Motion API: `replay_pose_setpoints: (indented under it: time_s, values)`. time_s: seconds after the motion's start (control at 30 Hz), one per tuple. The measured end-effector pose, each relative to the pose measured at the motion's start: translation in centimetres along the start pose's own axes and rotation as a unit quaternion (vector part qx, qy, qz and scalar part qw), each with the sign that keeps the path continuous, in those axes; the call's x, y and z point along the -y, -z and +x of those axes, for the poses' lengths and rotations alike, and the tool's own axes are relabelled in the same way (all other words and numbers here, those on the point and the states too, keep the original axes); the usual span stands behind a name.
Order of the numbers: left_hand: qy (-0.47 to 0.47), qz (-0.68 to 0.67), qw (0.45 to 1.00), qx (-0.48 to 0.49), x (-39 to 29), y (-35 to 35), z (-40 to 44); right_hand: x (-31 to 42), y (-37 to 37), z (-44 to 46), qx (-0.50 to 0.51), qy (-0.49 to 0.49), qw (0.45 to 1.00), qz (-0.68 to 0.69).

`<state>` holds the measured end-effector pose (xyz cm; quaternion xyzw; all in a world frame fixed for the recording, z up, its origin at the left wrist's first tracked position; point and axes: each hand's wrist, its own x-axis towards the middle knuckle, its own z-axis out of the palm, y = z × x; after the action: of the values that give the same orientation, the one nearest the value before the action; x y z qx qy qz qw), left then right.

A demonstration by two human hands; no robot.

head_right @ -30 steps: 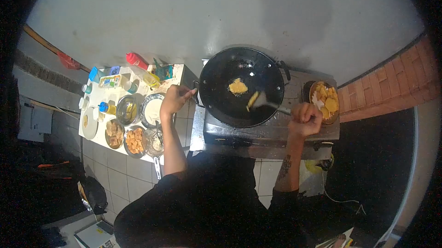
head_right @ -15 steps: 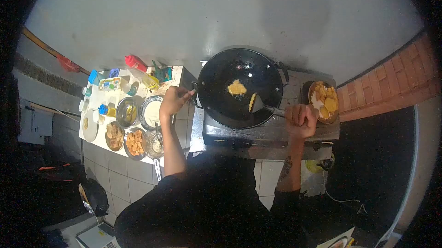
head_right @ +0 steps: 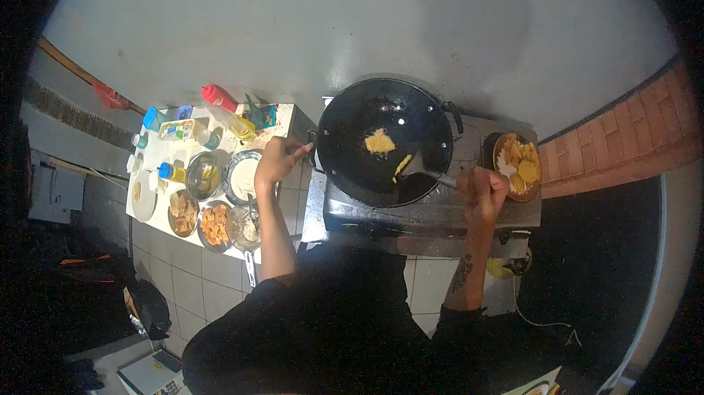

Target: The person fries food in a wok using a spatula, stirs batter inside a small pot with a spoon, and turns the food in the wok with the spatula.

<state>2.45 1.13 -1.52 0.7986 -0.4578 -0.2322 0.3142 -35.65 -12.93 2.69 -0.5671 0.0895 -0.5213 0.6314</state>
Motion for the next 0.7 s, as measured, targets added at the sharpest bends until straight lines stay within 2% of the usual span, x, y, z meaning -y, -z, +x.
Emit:
replay_pose_setpoints:
  time_s: [0.07,0.2,0.27,0.3,0.4,0.47,0.5,0.57,0.6,0.67,0.7]
  values:
    - [-0.002,-0.034,0.999,-0.018,0.2,-0.2,0.0,0.4,0.4,-0.8,-0.109,-0.034,0.989,-0.097]
    - [-0.015,-0.029,0.999,-0.015,1.1,-0.6,0.3,0.5,0.9,-1.9,-0.147,-0.031,0.986,-0.069]
    - [-0.011,-0.041,0.999,-0.013,1.4,-0.6,0.5,0.7,0.9,-2.7,-0.191,-0.093,0.958,-0.192]
    - [0.008,-0.025,1.0,-0.001,0.7,-0.3,0.3,1.0,0.4,-2.8,-0.193,-0.093,0.958,-0.192]
    - [-0.021,-0.034,0.999,-0.007,-0.4,0.3,-0.2,1.9,-0.7,-3.0,-0.186,-0.088,0.959,-0.196]
    - [-0.009,-0.041,0.999,0.003,-0.9,0.6,-0.3,2.2,-0.6,-3.4,-0.164,-0.147,0.95,-0.22]
    - [0.006,-0.048,0.999,0.013,-1.0,0.6,-0.3,2.7,-0.5,-3.6,-0.165,-0.147,0.95,-0.22]
    - [0.005,-0.044,0.999,0.015,-0.8,0.5,-0.3,3.8,0.0,-4.1,-0.081,-0.224,0.934,-0.266]
    - [0.004,-0.04,0.999,0.018,-0.8,0.5,-0.3,4.1,0.4,-4.5,-0.082,-0.223,0.934,-0.266]
    - [0.01,-0.039,0.999,0.015,-1.0,0.6,-0.4,4.7,1.2,-5.1,-0.032,-0.337,0.91,-0.238]
    - [0.017,-0.038,0.999,0.014,-1.1,0.6,-0.4,5.4,0.8,-4.3,-0.033,-0.336,0.91,-0.24]
